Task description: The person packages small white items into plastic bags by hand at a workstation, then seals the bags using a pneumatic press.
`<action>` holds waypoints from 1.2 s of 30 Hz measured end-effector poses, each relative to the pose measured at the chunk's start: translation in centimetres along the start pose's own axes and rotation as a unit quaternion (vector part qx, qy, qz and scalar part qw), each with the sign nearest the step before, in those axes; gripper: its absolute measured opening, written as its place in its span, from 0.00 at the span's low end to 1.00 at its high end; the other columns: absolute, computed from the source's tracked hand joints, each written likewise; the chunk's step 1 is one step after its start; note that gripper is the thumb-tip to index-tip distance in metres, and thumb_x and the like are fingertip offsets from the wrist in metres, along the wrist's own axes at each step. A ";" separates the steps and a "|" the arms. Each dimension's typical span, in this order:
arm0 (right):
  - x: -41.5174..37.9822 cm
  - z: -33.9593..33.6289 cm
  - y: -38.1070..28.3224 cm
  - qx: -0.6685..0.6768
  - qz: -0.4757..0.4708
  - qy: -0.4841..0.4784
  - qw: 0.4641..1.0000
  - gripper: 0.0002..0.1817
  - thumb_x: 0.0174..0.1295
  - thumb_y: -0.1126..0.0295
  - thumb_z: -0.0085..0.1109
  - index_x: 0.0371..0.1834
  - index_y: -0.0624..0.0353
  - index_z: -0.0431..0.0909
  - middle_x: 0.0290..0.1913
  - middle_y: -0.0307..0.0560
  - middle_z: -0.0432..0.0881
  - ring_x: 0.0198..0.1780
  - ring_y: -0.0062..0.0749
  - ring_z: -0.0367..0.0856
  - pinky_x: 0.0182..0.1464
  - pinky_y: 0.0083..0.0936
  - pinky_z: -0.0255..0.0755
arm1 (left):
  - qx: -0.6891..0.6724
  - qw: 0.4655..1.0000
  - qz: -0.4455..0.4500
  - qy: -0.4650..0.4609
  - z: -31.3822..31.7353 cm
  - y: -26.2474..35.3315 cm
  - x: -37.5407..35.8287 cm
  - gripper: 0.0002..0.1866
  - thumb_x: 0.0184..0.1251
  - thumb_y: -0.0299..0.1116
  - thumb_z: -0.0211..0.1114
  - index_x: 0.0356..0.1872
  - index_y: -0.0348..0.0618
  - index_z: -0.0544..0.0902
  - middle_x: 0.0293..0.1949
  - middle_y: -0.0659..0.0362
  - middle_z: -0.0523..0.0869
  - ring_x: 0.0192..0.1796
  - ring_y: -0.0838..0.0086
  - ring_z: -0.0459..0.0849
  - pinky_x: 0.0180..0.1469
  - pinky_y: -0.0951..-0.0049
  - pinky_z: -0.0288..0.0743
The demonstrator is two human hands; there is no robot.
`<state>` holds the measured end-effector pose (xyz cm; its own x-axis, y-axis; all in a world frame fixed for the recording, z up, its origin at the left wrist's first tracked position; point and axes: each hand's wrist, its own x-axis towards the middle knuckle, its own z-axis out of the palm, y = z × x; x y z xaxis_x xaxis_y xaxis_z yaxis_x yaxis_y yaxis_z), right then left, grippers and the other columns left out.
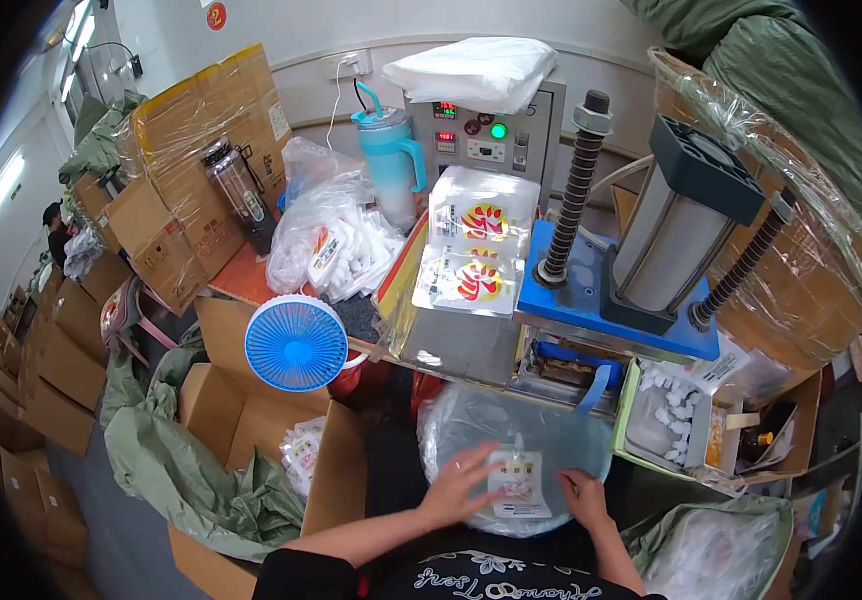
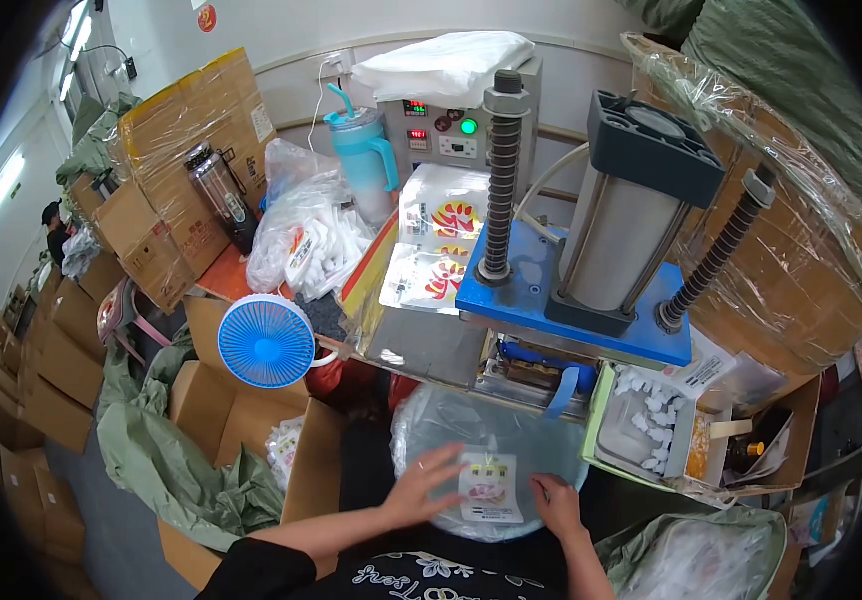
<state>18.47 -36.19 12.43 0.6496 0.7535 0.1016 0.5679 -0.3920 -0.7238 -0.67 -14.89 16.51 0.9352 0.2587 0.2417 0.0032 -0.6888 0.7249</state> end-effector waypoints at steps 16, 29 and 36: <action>-0.6 0.5 0.5 -0.055 -0.014 0.036 0.998 0.07 0.58 0.71 0.62 0.38 0.57 0.85 0.36 0.49 0.86 0.38 0.44 0.85 0.41 0.33 0.78 | 0.343 0.913 -0.027 0.220 -14.7 -10.8 29.1 0.48 0.44 0.47 0.77 0.70 0.53 0.64 0.74 0.52 0.57 0.76 0.57 0.54 0.72 0.51 0.51; 0.6 -0.5 -1.1 -0.113 0.007 0.005 0.994 0.11 0.62 0.66 0.58 0.46 0.52 0.81 0.36 0.55 0.83 0.36 0.51 0.81 0.35 0.43 0.74 | 0.408 0.909 -0.074 0.042 -18.4 -11.7 44.1 0.59 0.40 0.44 0.77 0.75 0.52 0.50 0.74 0.54 0.57 0.77 0.64 0.50 0.76 0.51 0.42; 1.3 -0.3 -1.2 -0.121 -0.002 0.017 0.993 0.08 0.59 0.68 0.60 0.41 0.54 0.82 0.35 0.51 0.84 0.36 0.48 0.82 0.36 0.39 0.75 | 0.449 0.891 -0.057 0.028 -19.0 -6.9 40.9 0.57 0.36 0.45 0.79 0.73 0.52 0.57 0.66 0.51 0.66 0.72 0.61 0.61 0.74 0.52 0.47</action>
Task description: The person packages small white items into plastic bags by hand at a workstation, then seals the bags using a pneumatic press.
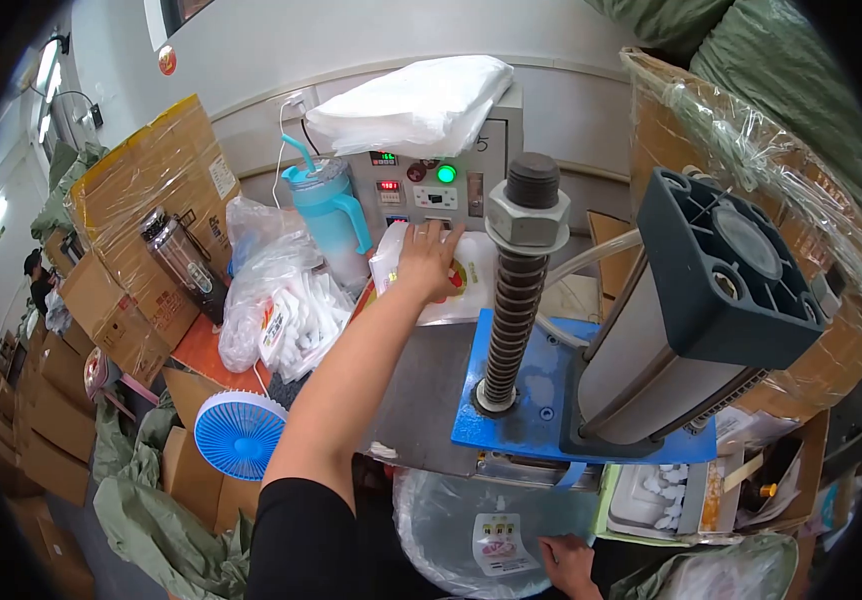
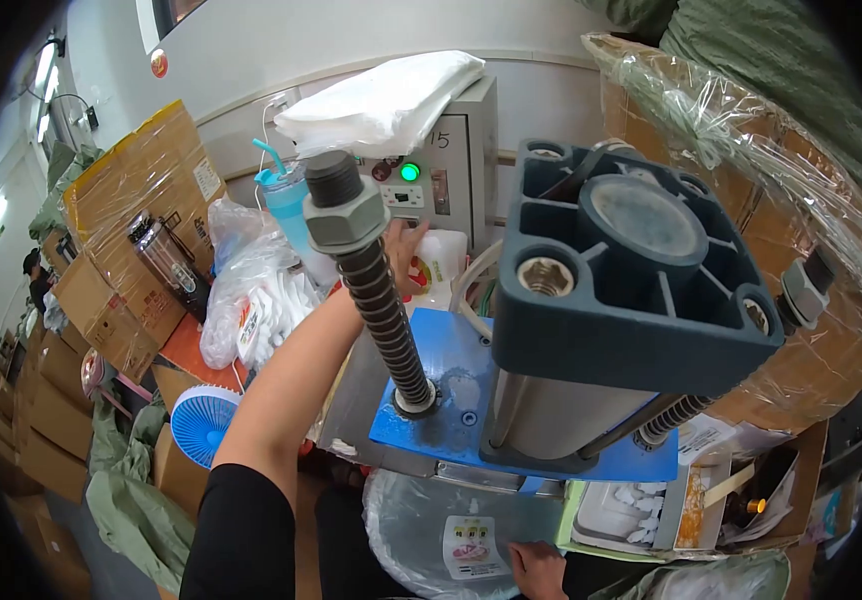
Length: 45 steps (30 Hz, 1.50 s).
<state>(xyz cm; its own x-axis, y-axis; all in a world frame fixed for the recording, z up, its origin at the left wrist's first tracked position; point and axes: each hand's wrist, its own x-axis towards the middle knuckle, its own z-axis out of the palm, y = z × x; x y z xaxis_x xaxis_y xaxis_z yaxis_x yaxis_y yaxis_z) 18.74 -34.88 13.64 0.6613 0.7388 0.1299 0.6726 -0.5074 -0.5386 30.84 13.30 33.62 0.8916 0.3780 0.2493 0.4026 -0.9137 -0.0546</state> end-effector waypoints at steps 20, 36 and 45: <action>-0.5 1.1 0.5 -0.002 -0.002 0.027 1.000 0.04 0.53 0.70 0.63 0.32 0.53 0.84 0.28 0.43 0.84 0.31 0.42 0.82 0.33 0.36 0.75 | 0.020 0.988 0.090 -0.124 -10.0 -1.0 -4.3 0.23 0.46 0.39 0.74 0.47 0.49 0.83 0.42 0.55 0.87 0.48 0.59 0.85 0.48 0.58 0.79; -0.9 1.8 0.9 -0.026 -0.019 0.027 0.999 0.04 0.54 0.69 0.63 0.32 0.52 0.84 0.28 0.41 0.84 0.31 0.41 0.82 0.33 0.36 0.76 | -0.168 0.976 0.069 -0.119 4.4 2.2 -10.3 0.40 0.54 0.34 0.57 0.73 0.53 0.57 0.75 0.53 0.56 0.78 0.62 0.50 0.74 0.44 0.43; -1.3 1.4 0.1 -0.024 -0.011 0.020 0.999 0.04 0.55 0.69 0.62 0.32 0.52 0.83 0.29 0.43 0.84 0.32 0.43 0.82 0.34 0.38 0.76 | -0.096 0.990 -0.027 0.099 6.8 2.1 -13.3 0.29 0.67 0.40 0.47 0.70 0.48 0.64 0.71 0.55 0.65 0.75 0.62 0.58 0.74 0.47 0.42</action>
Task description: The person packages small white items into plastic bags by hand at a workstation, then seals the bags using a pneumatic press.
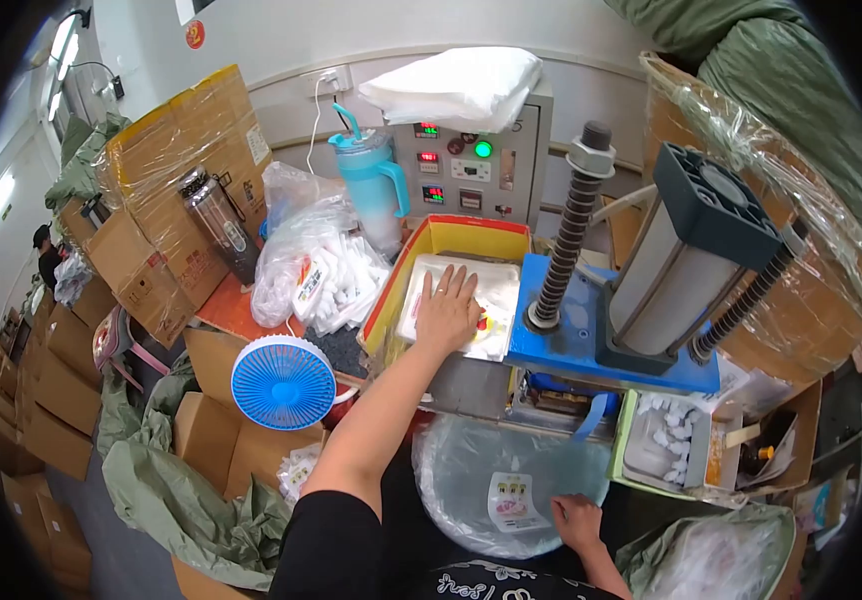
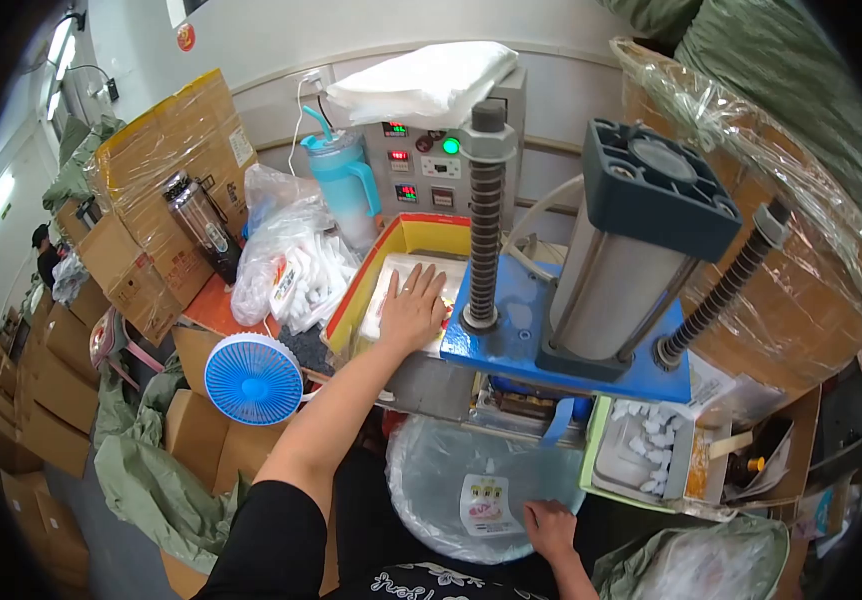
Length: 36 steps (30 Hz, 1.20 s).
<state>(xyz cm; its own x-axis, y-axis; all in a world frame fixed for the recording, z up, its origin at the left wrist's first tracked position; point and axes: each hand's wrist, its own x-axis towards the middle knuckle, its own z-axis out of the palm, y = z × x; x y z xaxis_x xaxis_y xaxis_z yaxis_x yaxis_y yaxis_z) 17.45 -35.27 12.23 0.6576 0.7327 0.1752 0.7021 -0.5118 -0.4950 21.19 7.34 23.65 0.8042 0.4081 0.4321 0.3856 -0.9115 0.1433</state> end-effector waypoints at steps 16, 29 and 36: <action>2.6 -10.8 -5.3 0.137 -0.033 0.088 0.986 0.08 0.61 0.73 0.60 0.42 0.61 0.83 0.37 0.52 0.84 0.38 0.46 0.83 0.40 0.34 0.76 | 0.022 0.986 0.001 -0.167 -1.9 0.2 -5.1 0.32 0.68 0.42 0.48 0.73 0.47 0.59 0.76 0.54 0.54 0.78 0.60 0.48 0.76 0.48 0.35; 8.8 -13.5 3.1 -0.258 0.116 0.198 0.939 0.31 0.51 0.56 0.67 0.57 0.58 0.71 0.58 0.54 0.69 0.59 0.51 0.70 0.50 0.44 0.75 | -0.161 0.985 0.044 0.039 -5.4 4.6 -19.0 0.31 0.47 0.27 0.67 0.60 0.47 0.76 0.65 0.57 0.74 0.71 0.59 0.66 0.73 0.49 0.45; 8.6 -13.8 2.0 -0.177 0.135 0.099 0.970 0.10 0.60 0.65 0.55 0.43 0.55 0.73 0.41 0.54 0.75 0.39 0.53 0.82 0.38 0.45 0.78 | -0.176 0.976 0.046 0.121 -7.0 4.9 -17.1 0.15 0.53 0.24 0.63 0.43 0.47 0.85 0.46 0.60 0.84 0.51 0.62 0.79 0.56 0.60 0.64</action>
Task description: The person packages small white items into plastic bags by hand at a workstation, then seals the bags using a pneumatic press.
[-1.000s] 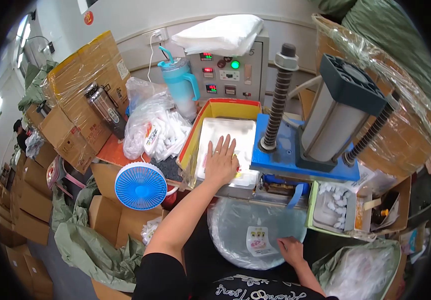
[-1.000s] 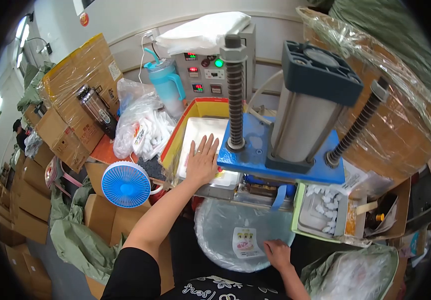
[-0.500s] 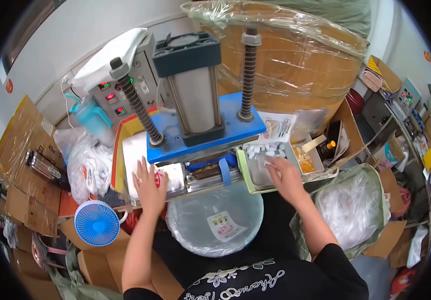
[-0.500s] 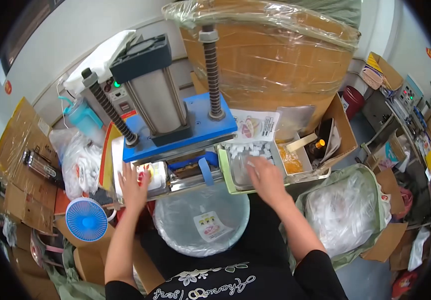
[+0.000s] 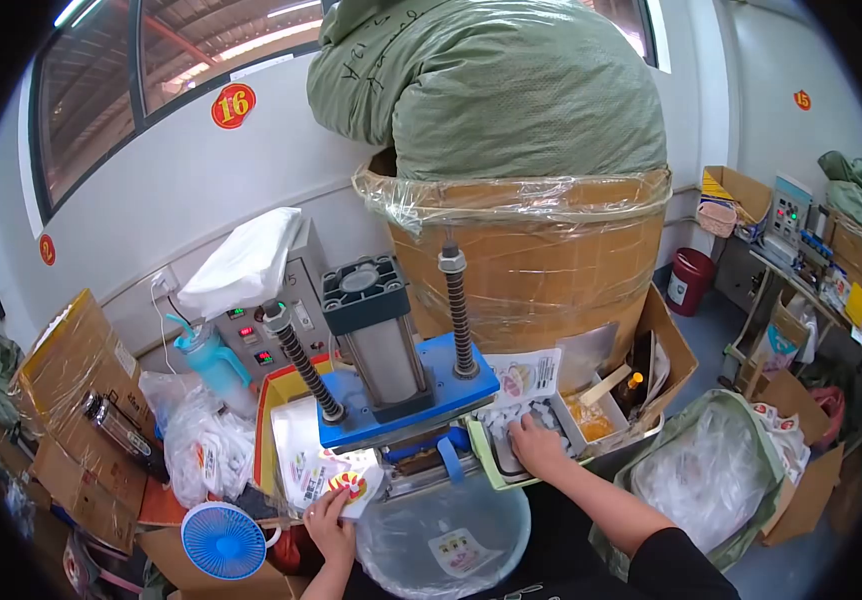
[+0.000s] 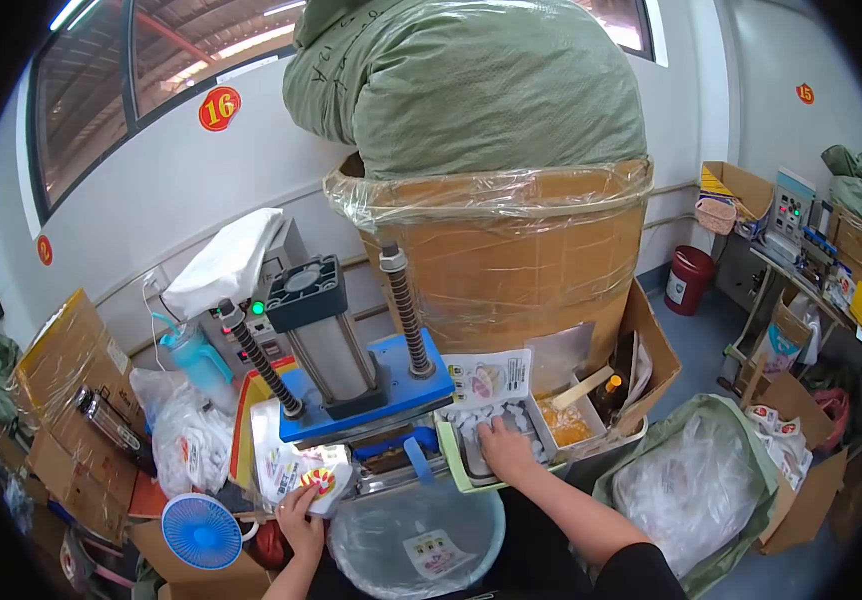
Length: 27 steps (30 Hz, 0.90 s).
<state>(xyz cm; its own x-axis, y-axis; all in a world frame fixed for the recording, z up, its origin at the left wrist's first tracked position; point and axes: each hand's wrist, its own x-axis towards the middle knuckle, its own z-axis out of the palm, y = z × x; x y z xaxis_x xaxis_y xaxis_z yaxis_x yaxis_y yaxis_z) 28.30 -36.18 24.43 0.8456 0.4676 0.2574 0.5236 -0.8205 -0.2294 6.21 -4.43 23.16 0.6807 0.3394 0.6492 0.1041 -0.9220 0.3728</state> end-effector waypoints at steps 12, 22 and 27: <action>2.4 -3.4 3.6 0.877 0.300 -0.128 0.353 0.13 0.69 0.60 0.54 0.49 0.56 0.75 0.29 0.36 0.76 0.22 0.17 0.70 0.17 0.09 0.63 | -0.414 0.856 -0.302 -0.068 -2.5 7.3 -0.2 0.11 0.66 0.30 0.66 0.41 0.30 0.85 0.36 0.58 0.88 0.38 0.80 0.83 0.42 0.78 0.75; -2.3 -3.7 -7.3 0.593 0.109 -0.208 0.770 0.12 0.69 0.67 0.55 0.52 0.56 0.77 0.25 0.34 0.75 0.18 0.10 0.62 0.18 0.08 0.51 | -0.345 0.864 -0.302 -0.209 3.5 8.4 -4.8 0.09 0.59 0.32 0.71 0.35 0.36 0.87 0.29 0.59 0.84 0.29 0.79 0.79 0.33 0.76 0.70; -2.2 -1.0 -9.6 0.517 -0.094 -0.204 0.826 0.10 0.65 0.67 0.59 0.45 0.60 0.80 0.26 0.36 0.79 0.25 0.16 0.73 0.26 0.19 0.64 | -0.344 0.877 -0.268 -0.202 3.6 8.6 -5.5 0.09 0.58 0.33 0.70 0.30 0.36 0.86 0.26 0.56 0.79 0.25 0.72 0.76 0.31 0.73 0.67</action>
<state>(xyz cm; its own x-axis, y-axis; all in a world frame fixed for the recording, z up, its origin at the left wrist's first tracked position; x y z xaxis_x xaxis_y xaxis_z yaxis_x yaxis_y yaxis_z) 21.28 -29.62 26.97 0.5945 0.7991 0.0901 0.2801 -0.1008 -0.9547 5.96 -14.91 20.36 0.8834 0.4681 0.0215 0.1210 -0.2723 0.9546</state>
